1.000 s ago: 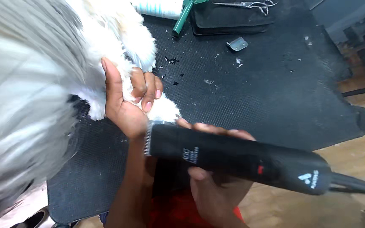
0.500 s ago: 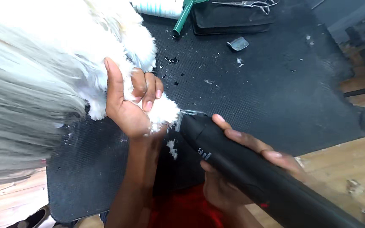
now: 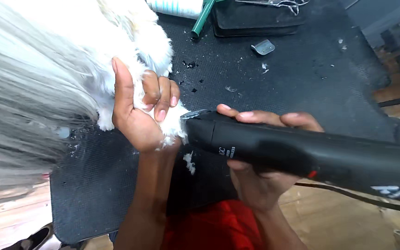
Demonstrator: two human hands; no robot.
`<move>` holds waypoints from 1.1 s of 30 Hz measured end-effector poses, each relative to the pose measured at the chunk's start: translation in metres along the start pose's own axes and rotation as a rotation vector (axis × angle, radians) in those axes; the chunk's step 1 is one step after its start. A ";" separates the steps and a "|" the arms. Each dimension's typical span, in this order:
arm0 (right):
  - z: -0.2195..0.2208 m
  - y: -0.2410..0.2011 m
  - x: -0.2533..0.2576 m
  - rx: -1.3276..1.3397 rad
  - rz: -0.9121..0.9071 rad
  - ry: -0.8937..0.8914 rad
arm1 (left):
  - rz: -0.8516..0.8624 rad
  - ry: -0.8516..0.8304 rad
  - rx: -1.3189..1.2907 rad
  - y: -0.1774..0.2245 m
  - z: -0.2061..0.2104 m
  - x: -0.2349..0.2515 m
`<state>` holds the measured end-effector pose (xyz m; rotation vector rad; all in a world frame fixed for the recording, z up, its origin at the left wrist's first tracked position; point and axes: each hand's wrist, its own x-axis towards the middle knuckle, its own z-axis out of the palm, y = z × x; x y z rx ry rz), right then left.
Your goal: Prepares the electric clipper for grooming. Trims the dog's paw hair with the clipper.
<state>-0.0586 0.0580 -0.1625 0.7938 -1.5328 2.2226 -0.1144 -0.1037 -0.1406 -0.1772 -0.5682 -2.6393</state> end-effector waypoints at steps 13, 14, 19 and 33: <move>0.002 -0.004 0.001 0.325 0.289 0.016 | -0.033 -0.066 0.029 0.005 -0.007 0.002; 0.002 -0.008 -0.005 0.333 0.338 0.071 | -0.041 -0.055 0.039 0.005 -0.006 0.003; 0.014 -0.028 -0.031 0.036 0.364 0.447 | -0.010 -0.014 0.021 0.002 -0.005 0.002; 0.041 -0.030 -0.024 -0.029 0.406 0.718 | -0.039 -0.073 -0.025 0.003 -0.004 0.000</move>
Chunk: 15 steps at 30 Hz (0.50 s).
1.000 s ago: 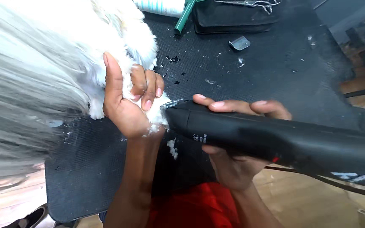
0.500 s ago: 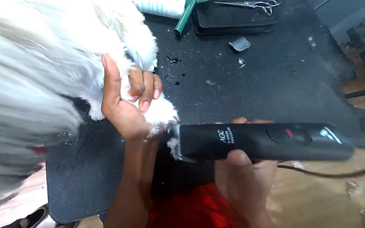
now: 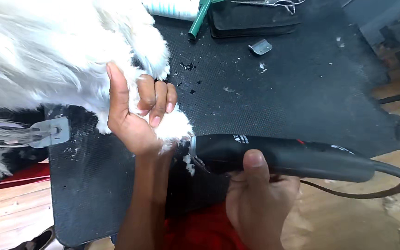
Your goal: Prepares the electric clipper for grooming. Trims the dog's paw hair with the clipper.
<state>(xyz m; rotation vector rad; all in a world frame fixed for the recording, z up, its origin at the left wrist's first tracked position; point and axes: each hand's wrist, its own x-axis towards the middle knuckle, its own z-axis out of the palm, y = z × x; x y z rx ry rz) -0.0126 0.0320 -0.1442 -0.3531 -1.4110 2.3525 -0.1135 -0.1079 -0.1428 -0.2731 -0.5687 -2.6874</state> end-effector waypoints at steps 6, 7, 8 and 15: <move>0.004 0.001 -0.004 -0.004 -0.006 -0.037 | 0.002 -0.010 0.019 0.001 0.000 0.001; 0.004 0.003 -0.005 -0.021 -0.024 -0.042 | 0.003 -0.012 0.014 0.000 0.000 0.001; 0.003 0.004 -0.007 -0.040 -0.049 -0.056 | 0.005 -0.009 0.010 0.000 0.000 0.001; -0.003 0.021 -0.014 -0.089 -0.269 -0.155 | 0.026 0.022 0.054 0.001 0.001 0.003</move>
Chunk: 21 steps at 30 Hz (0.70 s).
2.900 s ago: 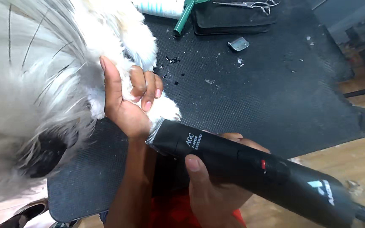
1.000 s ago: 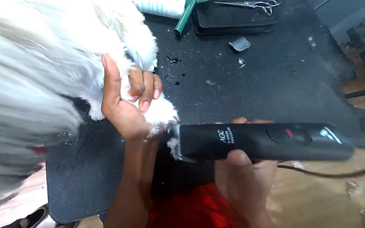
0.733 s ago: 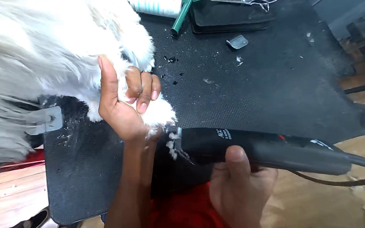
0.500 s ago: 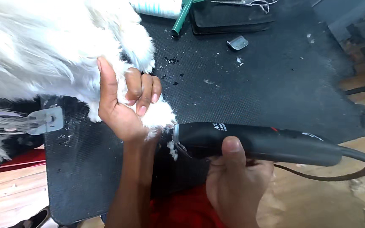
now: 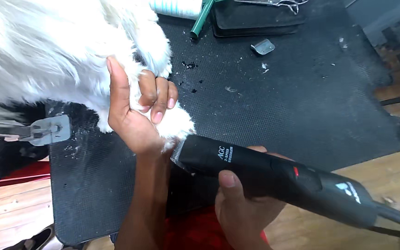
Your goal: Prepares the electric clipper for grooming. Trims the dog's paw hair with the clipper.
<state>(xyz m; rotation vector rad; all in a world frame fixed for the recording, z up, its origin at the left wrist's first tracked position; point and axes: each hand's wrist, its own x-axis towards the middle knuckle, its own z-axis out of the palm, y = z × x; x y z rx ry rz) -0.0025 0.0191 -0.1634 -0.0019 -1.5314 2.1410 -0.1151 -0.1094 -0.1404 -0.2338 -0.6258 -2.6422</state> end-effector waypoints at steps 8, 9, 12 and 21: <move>-0.001 0.006 0.000 0.083 -0.107 -0.115 | -0.002 -0.036 0.013 0.002 -0.004 0.003; 0.000 0.005 0.000 0.081 -0.111 -0.116 | -0.005 -0.039 0.020 0.002 -0.005 0.003; 0.000 0.006 0.002 0.072 -0.115 -0.129 | -0.013 -0.034 0.022 0.002 -0.004 0.003; -0.038 0.006 0.039 0.281 -0.013 -0.591 | -0.017 0.032 -0.047 0.004 0.000 0.003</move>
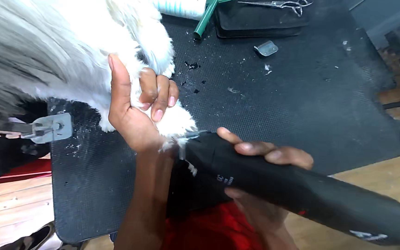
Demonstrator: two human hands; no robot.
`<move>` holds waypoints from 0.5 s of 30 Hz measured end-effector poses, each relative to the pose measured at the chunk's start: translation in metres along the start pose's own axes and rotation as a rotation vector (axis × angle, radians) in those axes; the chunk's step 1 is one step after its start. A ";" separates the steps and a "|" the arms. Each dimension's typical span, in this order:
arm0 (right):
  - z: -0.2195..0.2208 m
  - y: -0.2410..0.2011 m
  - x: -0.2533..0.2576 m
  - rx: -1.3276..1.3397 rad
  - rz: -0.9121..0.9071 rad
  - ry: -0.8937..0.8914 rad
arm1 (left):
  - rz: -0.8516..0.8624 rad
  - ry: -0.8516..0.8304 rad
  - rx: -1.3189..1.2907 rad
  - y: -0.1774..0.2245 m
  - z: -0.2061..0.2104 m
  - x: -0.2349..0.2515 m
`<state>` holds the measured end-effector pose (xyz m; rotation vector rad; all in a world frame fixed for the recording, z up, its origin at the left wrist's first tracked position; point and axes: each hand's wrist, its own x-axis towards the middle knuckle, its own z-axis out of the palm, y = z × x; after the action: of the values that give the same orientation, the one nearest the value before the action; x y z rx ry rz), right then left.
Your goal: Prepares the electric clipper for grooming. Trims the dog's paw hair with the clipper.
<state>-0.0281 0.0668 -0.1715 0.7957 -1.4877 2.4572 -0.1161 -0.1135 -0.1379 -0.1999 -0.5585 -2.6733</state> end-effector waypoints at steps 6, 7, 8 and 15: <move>-0.002 -0.018 0.001 -0.384 -0.229 0.051 | 0.010 0.018 -0.006 -0.002 0.000 -0.002; -0.002 -0.019 -0.001 -0.424 -0.250 0.031 | 0.010 0.022 -0.002 -0.002 0.001 -0.002; -0.002 -0.018 -0.004 -0.443 -0.264 0.007 | 0.011 0.023 0.001 -0.002 0.001 -0.002; -0.001 -0.001 -0.009 -0.437 -0.249 -0.081 | 0.018 0.024 -0.002 -0.003 0.000 -0.001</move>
<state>-0.0201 0.0690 -0.1755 0.9270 -1.7443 1.8480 -0.1163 -0.1102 -0.1392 -0.1720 -0.5440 -2.6555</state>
